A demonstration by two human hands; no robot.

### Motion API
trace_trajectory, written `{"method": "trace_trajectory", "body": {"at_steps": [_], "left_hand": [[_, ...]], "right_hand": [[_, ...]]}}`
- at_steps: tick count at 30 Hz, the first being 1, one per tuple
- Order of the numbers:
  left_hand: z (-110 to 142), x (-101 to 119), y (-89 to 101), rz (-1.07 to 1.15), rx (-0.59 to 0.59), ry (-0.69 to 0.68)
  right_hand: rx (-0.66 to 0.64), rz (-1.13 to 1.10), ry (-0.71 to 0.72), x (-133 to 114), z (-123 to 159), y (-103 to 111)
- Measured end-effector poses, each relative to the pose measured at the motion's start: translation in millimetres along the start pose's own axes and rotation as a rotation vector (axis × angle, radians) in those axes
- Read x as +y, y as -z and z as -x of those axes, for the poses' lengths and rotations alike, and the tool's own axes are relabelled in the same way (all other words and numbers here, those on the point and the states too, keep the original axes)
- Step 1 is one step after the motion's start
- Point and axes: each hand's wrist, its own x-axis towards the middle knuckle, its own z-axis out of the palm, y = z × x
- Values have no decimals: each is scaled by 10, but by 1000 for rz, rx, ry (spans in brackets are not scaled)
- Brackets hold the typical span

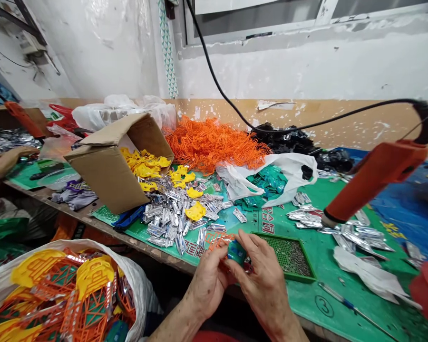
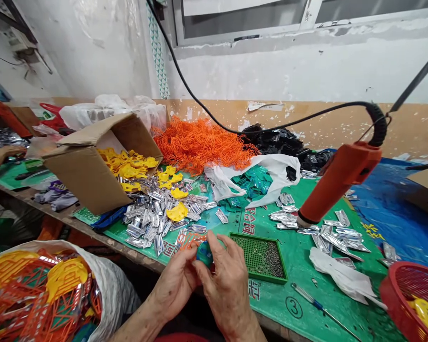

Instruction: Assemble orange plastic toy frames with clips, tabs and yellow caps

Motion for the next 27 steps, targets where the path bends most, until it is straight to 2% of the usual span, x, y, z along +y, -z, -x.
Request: {"method": "trace_trajectory", "body": {"at_steps": [5, 12, 18, 27], "left_hand": [[4, 4, 2, -63, -35, -54], [27, 13, -1, -100, -9, -32], [24, -20, 32, -149, -83, -31], [56, -103, 19, -263, -109, -84]], "right_hand": [[-43, 16, 6, -2, 19, -13], [-107, -3, -18, 49, 18, 45], [-58, 12, 28, -14, 44, 34], [-15, -93, -68, -31, 225, -13]]}}
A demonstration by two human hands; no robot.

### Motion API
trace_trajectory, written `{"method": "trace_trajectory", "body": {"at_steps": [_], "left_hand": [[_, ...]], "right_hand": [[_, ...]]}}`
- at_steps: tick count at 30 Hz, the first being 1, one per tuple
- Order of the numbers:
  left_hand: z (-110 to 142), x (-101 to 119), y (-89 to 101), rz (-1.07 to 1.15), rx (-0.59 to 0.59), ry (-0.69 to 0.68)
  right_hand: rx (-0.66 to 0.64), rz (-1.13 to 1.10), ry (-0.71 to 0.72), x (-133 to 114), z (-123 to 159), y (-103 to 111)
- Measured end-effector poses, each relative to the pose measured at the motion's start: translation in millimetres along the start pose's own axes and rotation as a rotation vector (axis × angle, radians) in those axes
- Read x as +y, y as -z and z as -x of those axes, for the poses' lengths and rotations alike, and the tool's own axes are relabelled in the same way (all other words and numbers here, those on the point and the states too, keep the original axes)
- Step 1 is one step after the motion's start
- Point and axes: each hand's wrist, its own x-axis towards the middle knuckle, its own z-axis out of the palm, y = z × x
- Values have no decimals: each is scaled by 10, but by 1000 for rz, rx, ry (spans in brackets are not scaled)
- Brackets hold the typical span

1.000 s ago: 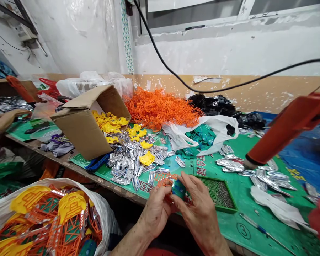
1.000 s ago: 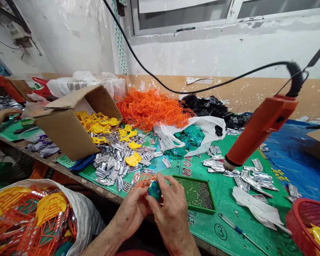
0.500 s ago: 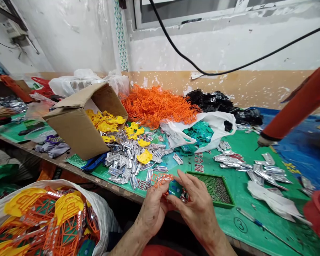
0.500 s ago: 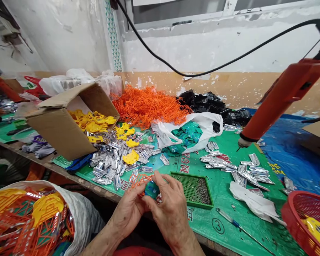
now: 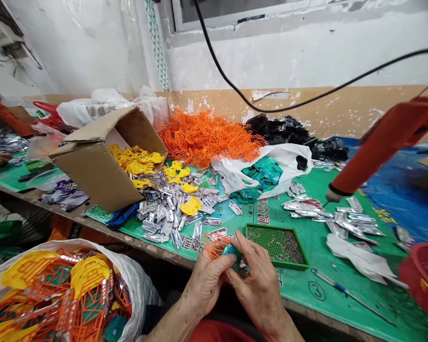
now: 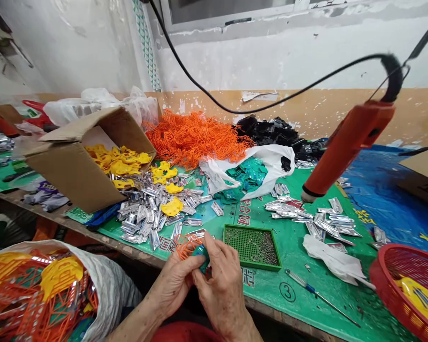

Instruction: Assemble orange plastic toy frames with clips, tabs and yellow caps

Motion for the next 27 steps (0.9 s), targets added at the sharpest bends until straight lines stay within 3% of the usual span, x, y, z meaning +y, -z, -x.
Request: {"method": "trace_trajectory", "body": {"at_steps": [4, 6, 8, 11, 13, 15, 17, 21, 27], "left_hand": [[7, 19, 8, -81, 10, 0], [8, 40, 35, -134, 55, 41], [12, 65, 65, -175, 83, 89], [34, 103, 80, -202, 74, 122], [52, 121, 66, -222, 54, 119], [63, 124, 46, -240, 41, 109], [62, 112, 35, -252, 33, 97], [45, 77, 58, -335, 29, 55], [48, 105, 90, -411, 40, 60]], "right_hand": [[-109, -151, -178, 18, 25, 125], [-35, -190, -300, 116, -55, 320], [258, -116, -373, 305, -212, 635], [742, 84, -355, 707, -559, 1252], [872, 228, -419, 977, -820, 1620], [841, 81, -542, 1179, -1075, 1840], [707, -60, -578, 1273, -1304, 1881], [347, -337, -602, 1200, -1654, 1654], [113, -506, -651, 965, -1825, 1408]]}}
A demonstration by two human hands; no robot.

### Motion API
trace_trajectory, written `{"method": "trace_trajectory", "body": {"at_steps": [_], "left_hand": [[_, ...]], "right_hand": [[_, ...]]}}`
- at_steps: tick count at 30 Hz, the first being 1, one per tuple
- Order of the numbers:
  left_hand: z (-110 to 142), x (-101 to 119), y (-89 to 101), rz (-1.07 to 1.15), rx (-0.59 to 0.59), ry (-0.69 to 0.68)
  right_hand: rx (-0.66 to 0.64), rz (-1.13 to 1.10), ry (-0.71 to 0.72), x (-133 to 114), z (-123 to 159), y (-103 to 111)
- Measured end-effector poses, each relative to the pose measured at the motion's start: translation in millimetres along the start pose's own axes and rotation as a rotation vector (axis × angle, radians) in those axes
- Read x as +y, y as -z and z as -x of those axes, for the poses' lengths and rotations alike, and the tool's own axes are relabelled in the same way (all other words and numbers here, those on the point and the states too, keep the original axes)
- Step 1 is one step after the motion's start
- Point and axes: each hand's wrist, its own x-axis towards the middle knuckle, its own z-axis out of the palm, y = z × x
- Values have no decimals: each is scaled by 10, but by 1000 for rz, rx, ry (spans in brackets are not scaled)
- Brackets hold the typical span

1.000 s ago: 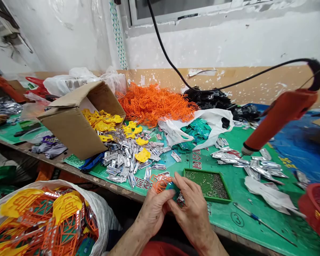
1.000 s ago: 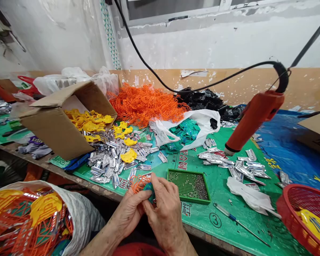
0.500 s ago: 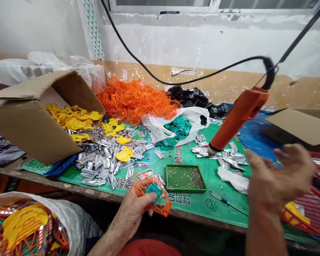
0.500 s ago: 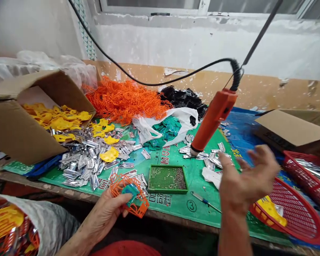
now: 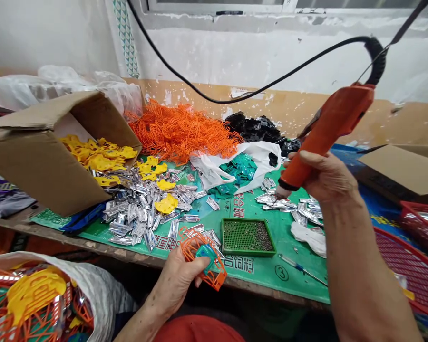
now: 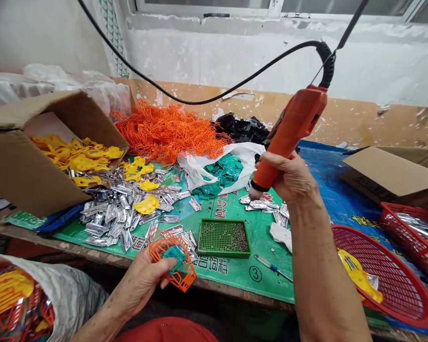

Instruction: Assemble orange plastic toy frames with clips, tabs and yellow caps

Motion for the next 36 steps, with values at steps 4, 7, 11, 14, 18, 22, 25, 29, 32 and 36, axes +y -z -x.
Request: {"method": "trace_trajectory", "body": {"at_steps": [4, 7, 11, 14, 18, 22, 25, 29, 32, 36], "left_hand": [[-24, 8, -11, 68, -44, 91], [-61, -7, -30, 114, -46, 150], [-93, -25, -42, 147, -61, 185], [-105, -32, -44, 150, -59, 194], [-127, -49, -44, 159, -57, 200], [-138, -69, -37, 174, -64, 207], [-129, -79, -26, 179, -71, 214], [-121, -95, -21, 195, -87, 189], [-123, -110, -24, 194, -90, 187], [-124, -122, -25, 186, -99, 183]], "right_hand": [[-136, -219, -66, 81, 312, -298], [-96, -281, -63, 257, 578, -570], [-4, -241, 7, 545, 750, -783], [83, -212, 45, 684, 771, -837], [143, -259, 33, 731, 779, -874], [182, -285, 33, 742, 781, -889], [195, -266, 31, 765, 776, -885], [201, -274, 36, 793, 775, -881], [204, -271, 44, 809, 778, -883], [205, -226, 52, 827, 785, -875]]}}
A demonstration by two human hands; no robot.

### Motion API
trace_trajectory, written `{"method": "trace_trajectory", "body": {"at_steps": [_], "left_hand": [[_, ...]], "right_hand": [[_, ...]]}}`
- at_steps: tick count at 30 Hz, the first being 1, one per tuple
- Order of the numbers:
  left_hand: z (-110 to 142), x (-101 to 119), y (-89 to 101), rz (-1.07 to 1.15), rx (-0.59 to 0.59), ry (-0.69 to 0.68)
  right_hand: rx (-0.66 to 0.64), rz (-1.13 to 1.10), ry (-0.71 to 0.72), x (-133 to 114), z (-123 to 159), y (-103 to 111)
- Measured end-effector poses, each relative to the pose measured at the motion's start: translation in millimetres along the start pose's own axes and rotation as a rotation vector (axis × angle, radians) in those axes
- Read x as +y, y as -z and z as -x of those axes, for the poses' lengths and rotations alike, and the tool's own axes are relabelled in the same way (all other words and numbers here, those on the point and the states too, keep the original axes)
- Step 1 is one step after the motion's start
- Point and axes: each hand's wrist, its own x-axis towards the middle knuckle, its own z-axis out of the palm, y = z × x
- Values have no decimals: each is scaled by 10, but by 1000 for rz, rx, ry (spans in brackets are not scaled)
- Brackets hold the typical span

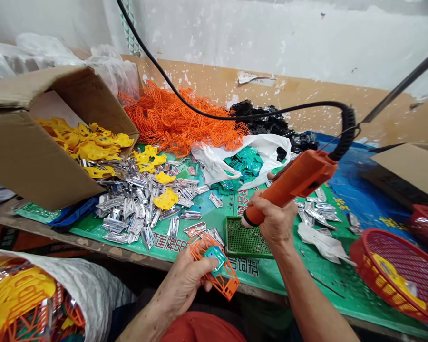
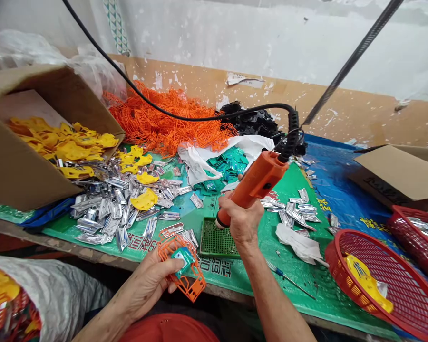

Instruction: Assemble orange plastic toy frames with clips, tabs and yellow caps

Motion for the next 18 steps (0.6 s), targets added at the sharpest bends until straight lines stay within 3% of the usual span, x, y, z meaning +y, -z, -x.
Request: {"method": "trace_trajectory", "body": {"at_steps": [12, 18], "left_hand": [[-38, -33, -17, 48, -17, -7], [-30, -22, -63, 31, 42, -39]], "right_hand": [[-4, 37, 18, -9, 18, -18], [-29, -128, -24, -253, 28, -4]]}}
